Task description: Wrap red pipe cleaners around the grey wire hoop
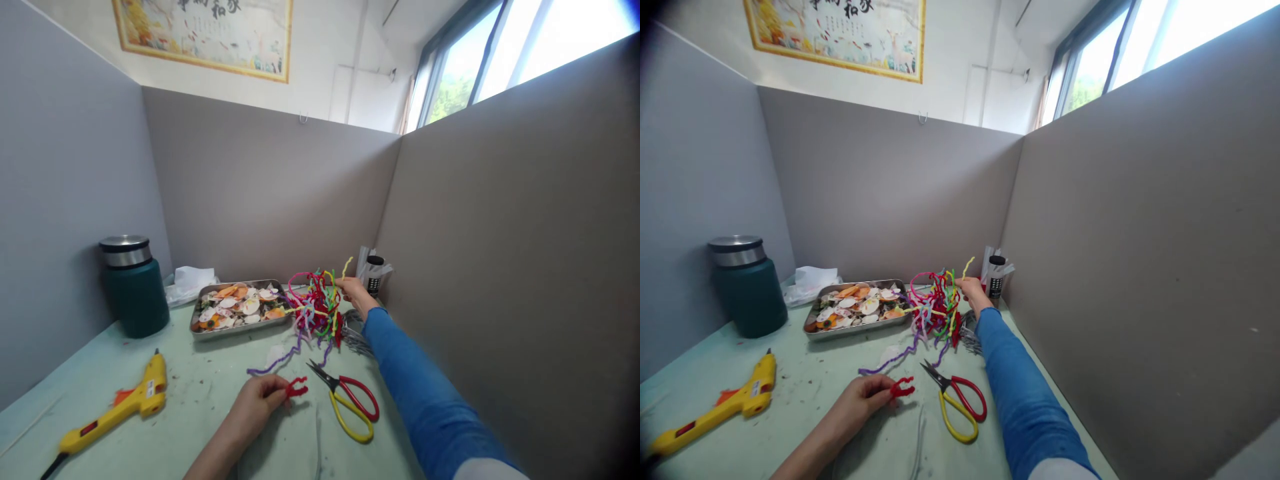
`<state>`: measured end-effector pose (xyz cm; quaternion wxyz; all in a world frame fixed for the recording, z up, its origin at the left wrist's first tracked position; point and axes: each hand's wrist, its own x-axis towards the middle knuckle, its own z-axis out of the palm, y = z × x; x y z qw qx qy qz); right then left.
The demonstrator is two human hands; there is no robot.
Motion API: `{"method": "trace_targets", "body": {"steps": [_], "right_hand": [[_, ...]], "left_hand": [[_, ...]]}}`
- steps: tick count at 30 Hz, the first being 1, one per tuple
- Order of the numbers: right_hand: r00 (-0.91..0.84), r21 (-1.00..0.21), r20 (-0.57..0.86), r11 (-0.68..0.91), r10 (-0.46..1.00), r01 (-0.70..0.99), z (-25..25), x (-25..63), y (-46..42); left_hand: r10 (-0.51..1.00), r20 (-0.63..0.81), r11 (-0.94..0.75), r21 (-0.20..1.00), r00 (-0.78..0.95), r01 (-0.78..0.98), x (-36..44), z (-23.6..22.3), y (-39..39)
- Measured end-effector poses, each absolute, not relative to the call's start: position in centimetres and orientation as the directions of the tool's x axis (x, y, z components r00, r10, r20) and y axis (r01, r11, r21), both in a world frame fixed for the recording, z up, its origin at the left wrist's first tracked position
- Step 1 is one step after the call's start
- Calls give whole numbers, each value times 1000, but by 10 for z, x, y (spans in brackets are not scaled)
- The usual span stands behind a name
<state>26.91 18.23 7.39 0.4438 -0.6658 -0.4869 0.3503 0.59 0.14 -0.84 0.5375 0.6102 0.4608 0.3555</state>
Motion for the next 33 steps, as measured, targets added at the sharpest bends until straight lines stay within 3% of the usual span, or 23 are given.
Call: {"method": "trace_targets", "body": {"steps": [8, 17, 26, 33], "right_hand": [[200, -929, 60, -18, 978, 369, 84, 267, 174], [274, -875, 57, -84, 960, 477, 81, 266, 171], [283, -728, 239, -22, 929, 686, 71, 279, 166], [241, -649, 251, -22, 937, 760, 69, 274, 169]], "left_hand": [[944, -72, 2, 977, 322, 213, 6, -6, -1], [943, -68, 6, 983, 327, 186, 6, -2, -2], [939, -60, 3, 986, 338, 169, 5, -3, -2], [940, -54, -9, 983, 338, 182, 5, -2, -4]]}}
